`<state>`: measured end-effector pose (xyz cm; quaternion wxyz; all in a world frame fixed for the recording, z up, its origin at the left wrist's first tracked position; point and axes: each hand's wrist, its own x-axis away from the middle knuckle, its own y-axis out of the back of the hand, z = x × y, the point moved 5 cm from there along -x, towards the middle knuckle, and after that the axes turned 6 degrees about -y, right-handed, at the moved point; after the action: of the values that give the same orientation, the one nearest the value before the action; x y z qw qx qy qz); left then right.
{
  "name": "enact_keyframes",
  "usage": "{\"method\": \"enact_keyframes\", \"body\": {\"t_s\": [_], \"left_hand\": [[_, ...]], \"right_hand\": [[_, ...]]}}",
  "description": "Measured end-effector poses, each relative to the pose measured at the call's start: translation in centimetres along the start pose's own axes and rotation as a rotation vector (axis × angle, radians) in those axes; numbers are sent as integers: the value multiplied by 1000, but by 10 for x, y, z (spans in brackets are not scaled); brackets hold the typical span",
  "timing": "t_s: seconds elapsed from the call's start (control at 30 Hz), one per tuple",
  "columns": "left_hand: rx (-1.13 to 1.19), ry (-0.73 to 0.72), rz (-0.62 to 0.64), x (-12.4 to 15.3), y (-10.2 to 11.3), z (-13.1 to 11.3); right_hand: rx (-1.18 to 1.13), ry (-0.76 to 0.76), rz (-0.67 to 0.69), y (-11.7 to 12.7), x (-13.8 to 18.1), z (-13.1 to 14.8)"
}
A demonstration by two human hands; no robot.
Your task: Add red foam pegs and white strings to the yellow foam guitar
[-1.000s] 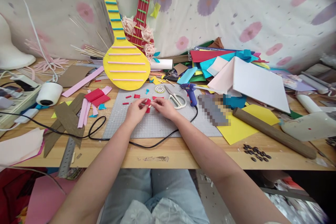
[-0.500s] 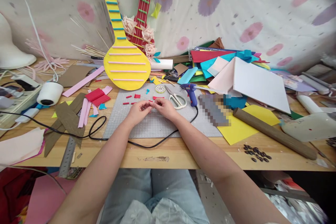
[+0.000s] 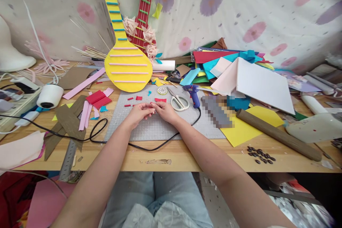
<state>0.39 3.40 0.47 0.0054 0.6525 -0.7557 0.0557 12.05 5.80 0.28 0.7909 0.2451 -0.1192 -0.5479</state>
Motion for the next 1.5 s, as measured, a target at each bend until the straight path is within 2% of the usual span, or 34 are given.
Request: {"method": "enact_keyframes", "body": {"t_s": [0.1, 0.27, 0.4, 0.53, 0.63, 0.7, 0.83, 0.9, 1.0, 1.07, 1.17, 1.23, 1.3, 1.37, 1.4, 1.5], "left_hand": [[53, -13, -60, -1, 3, 1], [184, -81, -297, -3, 23, -1], [145, -133, -432, -2, 40, -4], [52, -172, -419, -1, 41, -6], [57, -173, -374, -1, 36, -5], [82, -169, -353, -1, 34, -5], [144, -165, -331, -2, 33, -4], [173, -163, -324, -3, 32, -3], [201, -154, -316, -4, 31, -2], [207, -151, -322, -4, 30, -1], [200, -148, -318, -5, 30, 0], [203, -139, -312, -5, 30, 0], [217, -133, -314, -4, 32, 0], [235, -131, -309, -5, 33, 0], [245, -131, -305, -5, 33, 0], [272, -120, -282, -5, 33, -1]], "right_hand": [[66, -20, -59, 8, 0, 2], [340, -133, -281, 50, 2, 0], [445, -166, -314, 66, 4, -7], [502, -142, -272, 65, 6, -6], [610, -189, -308, 76, 10, 0], [703, -267, -301, 88, 14, 1], [790, -526, -104, 117, 27, -14], [766, -630, -86, 135, 34, -27], [740, -593, -371, 158, 37, -41], [720, -499, -503, 158, 33, -51], [672, -458, -564, 147, 22, -66], [545, -491, -605, 143, 18, -72], [312, -462, -655, 144, 18, -70], [28, -325, -615, 141, 20, -58], [-104, -242, -546, 137, 20, -48], [-298, -114, -210, 113, 24, -17]]}}
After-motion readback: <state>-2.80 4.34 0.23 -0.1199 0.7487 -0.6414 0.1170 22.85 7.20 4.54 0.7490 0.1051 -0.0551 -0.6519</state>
